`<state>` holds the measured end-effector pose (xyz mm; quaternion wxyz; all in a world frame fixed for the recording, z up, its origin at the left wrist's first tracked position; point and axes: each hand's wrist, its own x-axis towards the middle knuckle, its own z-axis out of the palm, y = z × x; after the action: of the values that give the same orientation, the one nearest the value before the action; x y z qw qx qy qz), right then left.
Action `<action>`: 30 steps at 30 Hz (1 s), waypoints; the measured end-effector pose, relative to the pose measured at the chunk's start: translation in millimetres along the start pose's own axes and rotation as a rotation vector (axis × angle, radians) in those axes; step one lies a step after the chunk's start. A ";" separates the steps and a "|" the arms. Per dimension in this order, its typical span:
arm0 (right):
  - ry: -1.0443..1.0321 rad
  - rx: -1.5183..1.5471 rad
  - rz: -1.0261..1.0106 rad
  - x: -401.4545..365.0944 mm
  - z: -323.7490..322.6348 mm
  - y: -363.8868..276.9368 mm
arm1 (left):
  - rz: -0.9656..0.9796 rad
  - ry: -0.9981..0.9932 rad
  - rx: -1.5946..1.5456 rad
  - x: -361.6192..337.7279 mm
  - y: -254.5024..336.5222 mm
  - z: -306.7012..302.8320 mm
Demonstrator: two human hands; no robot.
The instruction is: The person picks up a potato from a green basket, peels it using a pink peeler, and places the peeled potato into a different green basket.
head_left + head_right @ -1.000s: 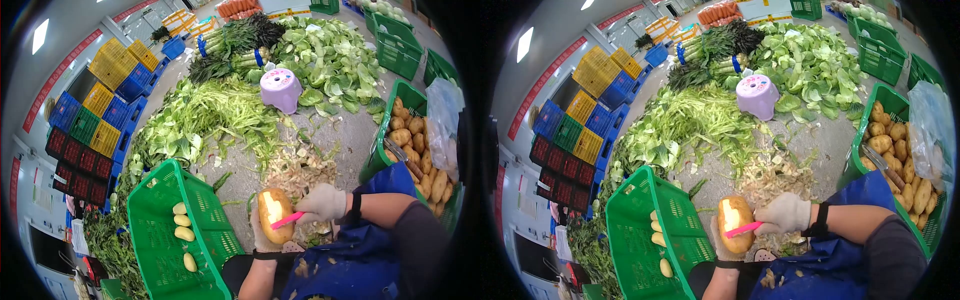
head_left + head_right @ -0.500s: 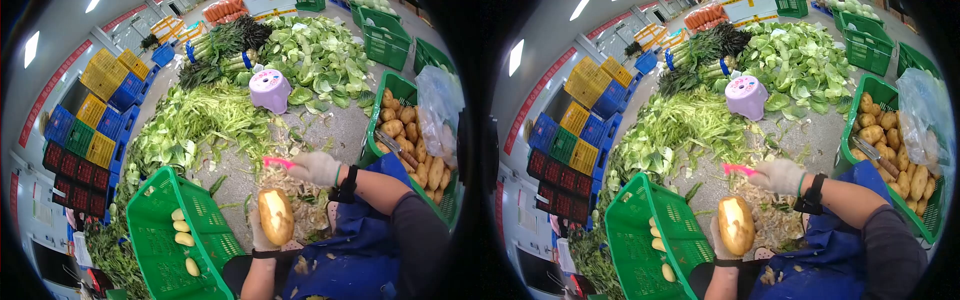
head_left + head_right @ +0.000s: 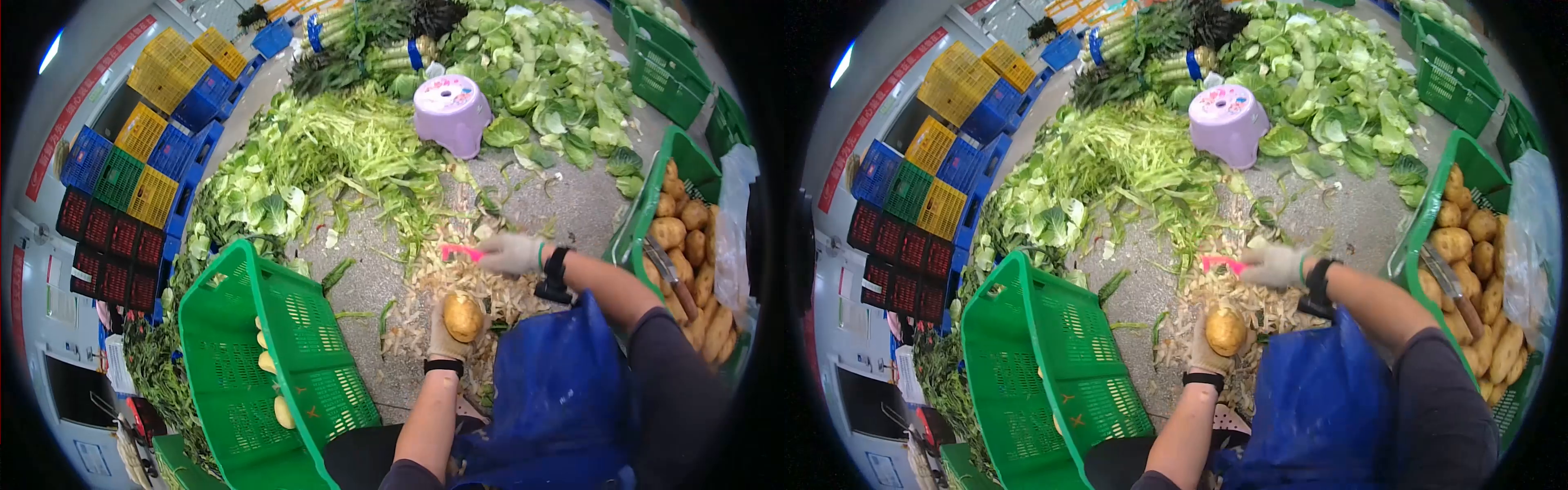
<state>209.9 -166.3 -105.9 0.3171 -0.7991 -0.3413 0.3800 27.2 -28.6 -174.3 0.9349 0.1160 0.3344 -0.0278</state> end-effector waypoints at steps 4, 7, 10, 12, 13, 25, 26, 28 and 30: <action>-0.070 0.200 0.018 1.5 90.8 54.9 | -0.009 0.075 0.101 27.4 -15.0 -45.2; -0.016 0.168 0.042 -6.0 135.5 83.4 | -0.169 0.191 0.137 26.5 -9.3 -47.4; -0.145 0.108 0.157 -15.6 143.2 78.5 | -0.192 0.322 0.153 35.5 -12.2 -90.0; -0.098 0.008 0.021 -15.9 152.0 78.9 | -0.139 0.320 0.204 33.2 -16.7 -97.8; -0.131 -0.068 0.051 -16.7 147.5 70.0 | -0.130 0.430 0.233 24.9 -17.5 -87.5; -0.133 -0.201 -0.057 10.2 133.1 67.9 | 0.070 0.640 0.283 41.5 -13.9 -109.9; -0.238 -0.264 -0.027 7.8 135.4 55.2 | 0.150 0.654 0.232 45.1 -16.0 -115.2; -0.068 -0.182 0.111 22.3 155.3 80.7 | 0.159 0.582 0.283 41.5 -11.1 -106.1; -0.080 -0.237 0.213 37.4 138.5 102.2 | 0.007 0.612 0.268 39.1 -4.2 -110.9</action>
<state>144.9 -160.4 -269.4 0.1649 -0.8467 -0.3094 0.4002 -11.7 -5.6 -282.9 0.7674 0.2422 0.5928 -0.0321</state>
